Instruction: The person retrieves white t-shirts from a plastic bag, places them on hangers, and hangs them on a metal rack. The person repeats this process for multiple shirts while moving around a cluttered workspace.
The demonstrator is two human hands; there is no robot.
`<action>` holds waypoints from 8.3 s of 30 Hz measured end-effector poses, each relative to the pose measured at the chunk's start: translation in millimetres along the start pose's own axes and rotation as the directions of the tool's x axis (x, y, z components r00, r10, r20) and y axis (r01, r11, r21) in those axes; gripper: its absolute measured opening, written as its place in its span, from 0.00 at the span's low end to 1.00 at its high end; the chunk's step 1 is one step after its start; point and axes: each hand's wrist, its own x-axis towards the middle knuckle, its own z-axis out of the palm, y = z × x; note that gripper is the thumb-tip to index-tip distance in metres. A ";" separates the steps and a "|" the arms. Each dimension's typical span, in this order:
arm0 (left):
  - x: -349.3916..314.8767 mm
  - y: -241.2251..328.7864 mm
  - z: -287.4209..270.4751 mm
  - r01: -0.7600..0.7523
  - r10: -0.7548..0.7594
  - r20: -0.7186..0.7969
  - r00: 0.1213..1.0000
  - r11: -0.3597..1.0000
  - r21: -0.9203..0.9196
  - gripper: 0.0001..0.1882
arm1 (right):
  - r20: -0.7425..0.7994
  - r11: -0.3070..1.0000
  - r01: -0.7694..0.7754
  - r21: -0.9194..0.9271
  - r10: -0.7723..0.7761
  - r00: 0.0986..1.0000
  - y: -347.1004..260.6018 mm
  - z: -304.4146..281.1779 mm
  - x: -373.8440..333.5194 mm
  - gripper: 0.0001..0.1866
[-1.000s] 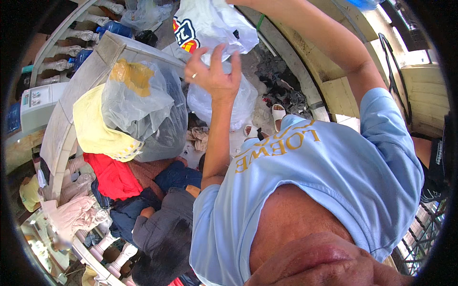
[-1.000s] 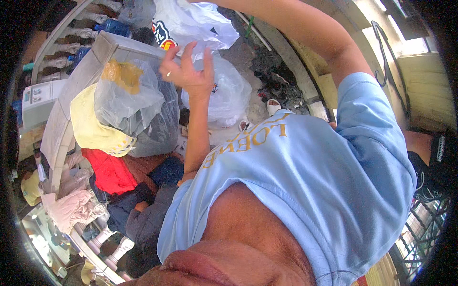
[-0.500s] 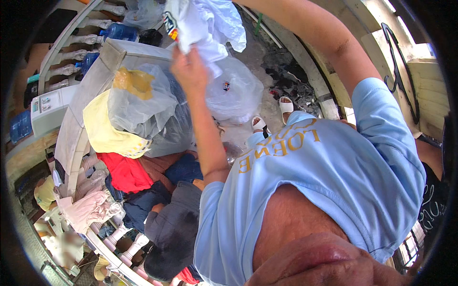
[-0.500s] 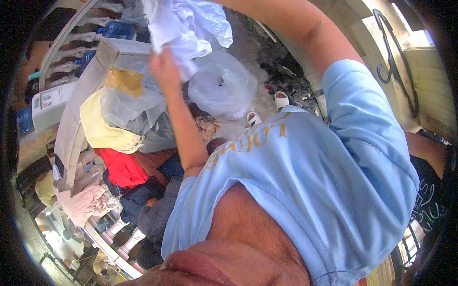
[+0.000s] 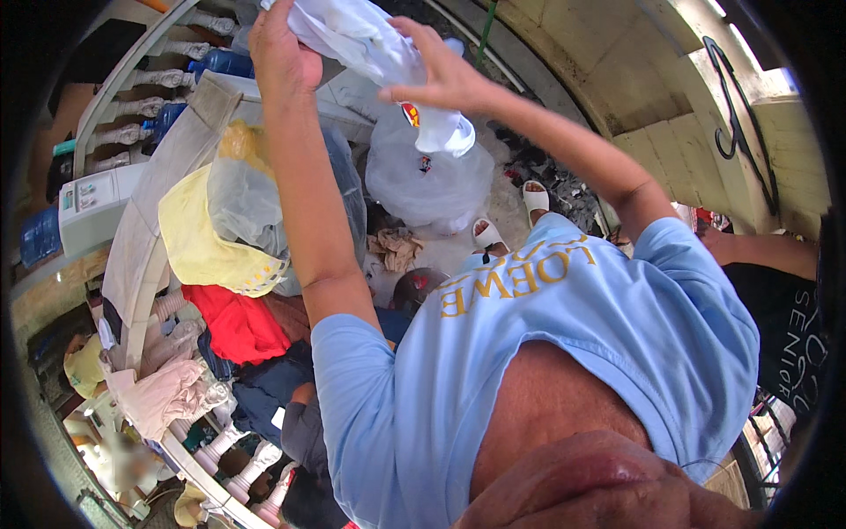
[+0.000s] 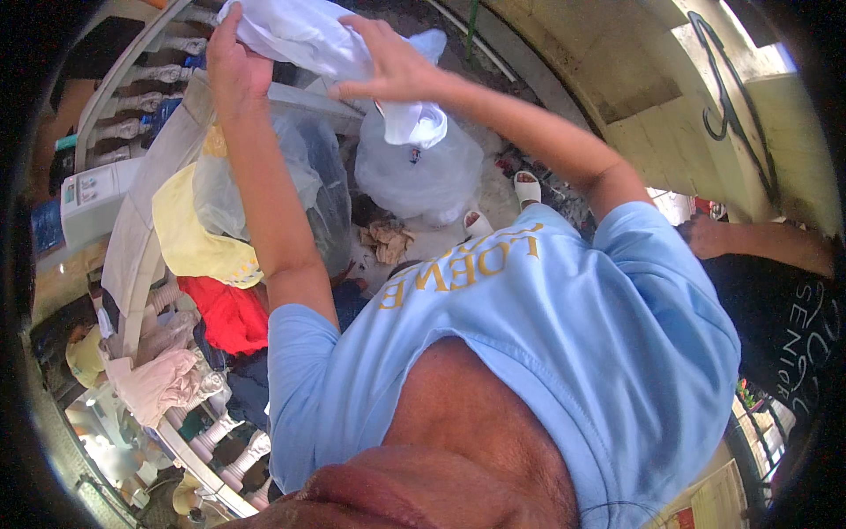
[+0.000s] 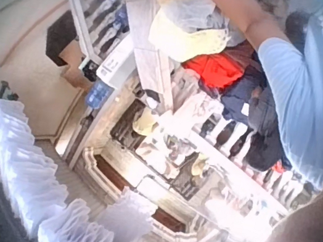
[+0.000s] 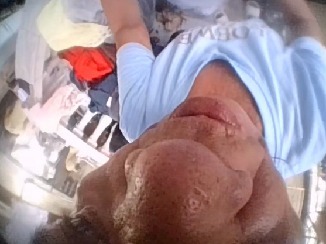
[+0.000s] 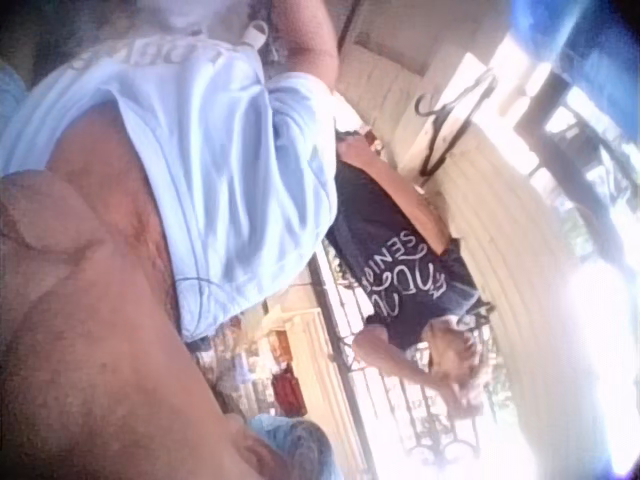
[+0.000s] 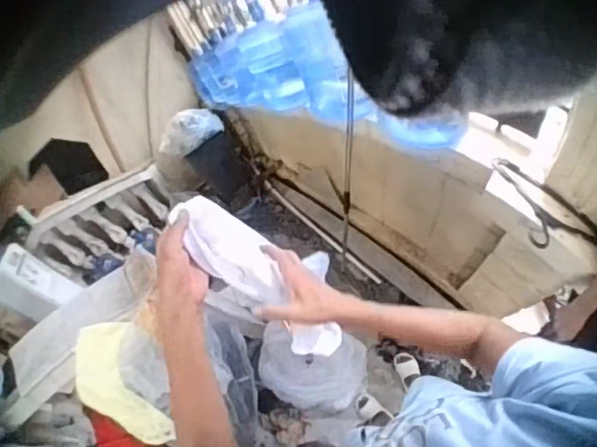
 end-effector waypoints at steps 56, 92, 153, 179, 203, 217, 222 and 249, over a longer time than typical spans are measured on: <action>-161.3 96.1 99.5 -0.525 0.034 0.618 0.786 -0.492 0.695 0.21 | -0.098 0.839 -0.107 -0.534 0.064 0.993 -70.0 -328.6 -163.4 0.32; -102.6 53.6 69.5 -0.395 0.198 0.561 0.804 -0.527 0.752 0.23 | 0.252 0.711 0.387 -0.587 -0.293 0.922 -141.7 -172.9 52.7 0.07; -242.8 152.4 55.1 -0.541 0.379 0.553 0.742 -0.150 0.828 0.08 | 0.336 0.834 0.249 -0.493 -0.082 0.938 -84.9 -115.4 -110.2 0.09; -249.7 100.7 44.7 -0.592 0.130 0.603 0.787 -0.112 0.798 0.08 | 0.494 0.637 0.414 -0.650 -0.061 0.867 -205.0 -182.1 -103.9 0.06; -277.6 103.8 4.7 -0.670 0.305 0.663 0.684 -0.096 0.736 0.10 | 0.033 0.945 -0.050 -0.323 0.064 0.997 -196.7 -122.7 -154.4 0.13; -283.2 102.3 17.6 -0.690 0.235 0.692 0.683 -0.101 0.716 0.12 | -0.259 0.863 -0.362 -0.353 0.281 0.924 -185.8 -120.3 -182.5 0.25; -287.4 102.4 21.2 -0.699 0.203 0.691 0.694 -0.041 0.714 0.12 | -0.001 0.771 -0.614 0.172 0.623 0.782 -171.0 -129.1 -201.9 0.27; -284.0 82.0 -26.0 -0.572 0.008 0.589 0.808 0.254 0.780 0.10 | -0.236 0.812 -0.392 0.432 0.522 0.820 -199.3 -75.1 -207.0 0.24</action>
